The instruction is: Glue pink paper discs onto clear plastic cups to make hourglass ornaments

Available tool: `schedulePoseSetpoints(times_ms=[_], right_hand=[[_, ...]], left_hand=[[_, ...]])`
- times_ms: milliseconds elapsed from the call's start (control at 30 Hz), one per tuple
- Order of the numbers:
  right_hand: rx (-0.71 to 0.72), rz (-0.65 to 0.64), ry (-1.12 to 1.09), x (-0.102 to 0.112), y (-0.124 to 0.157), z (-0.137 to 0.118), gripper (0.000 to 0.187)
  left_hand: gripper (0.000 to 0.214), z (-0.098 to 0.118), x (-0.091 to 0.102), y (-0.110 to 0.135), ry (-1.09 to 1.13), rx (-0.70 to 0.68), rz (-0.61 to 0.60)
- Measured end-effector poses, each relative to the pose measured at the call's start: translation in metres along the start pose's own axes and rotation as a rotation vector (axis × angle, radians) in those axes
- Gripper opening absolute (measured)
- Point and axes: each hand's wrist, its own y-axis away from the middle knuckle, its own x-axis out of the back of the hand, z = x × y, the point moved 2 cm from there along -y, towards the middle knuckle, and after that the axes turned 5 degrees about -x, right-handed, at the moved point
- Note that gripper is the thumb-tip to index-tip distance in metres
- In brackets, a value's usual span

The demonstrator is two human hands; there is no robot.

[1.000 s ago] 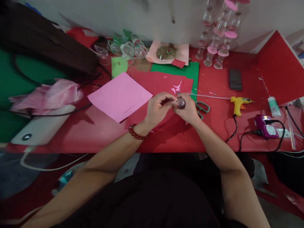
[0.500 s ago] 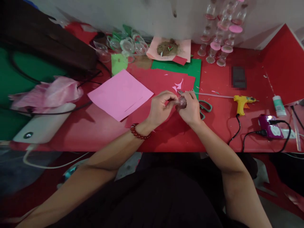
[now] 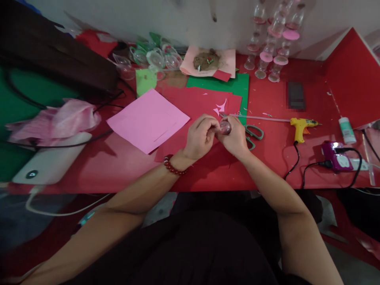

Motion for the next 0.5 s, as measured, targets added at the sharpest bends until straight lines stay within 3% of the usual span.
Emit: schedulePoseSetpoints(times_ms=[100, 267, 367, 500], right_hand=[[0.099, 0.109, 0.101, 0.005, 0.000, -0.001, 0.022], [0.176, 0.217, 0.189, 0.011, 0.000, 0.001, 0.018], [0.212, 0.233, 0.193, 0.011, 0.002, 0.000, 0.018], [0.253, 0.264, 0.200, 0.008, 0.005, -0.004, 0.012]], left_hand=[[0.021, 0.001, -0.004, 0.001, -0.004, -0.033, 0.067], [0.009, 0.004, -0.012, 0.004, 0.069, 0.051, 0.200], [0.005, 0.005, -0.011, 0.004, 0.081, 0.054, 0.199], [0.015, 0.004, -0.008, 0.003, 0.063, 0.069, 0.151]])
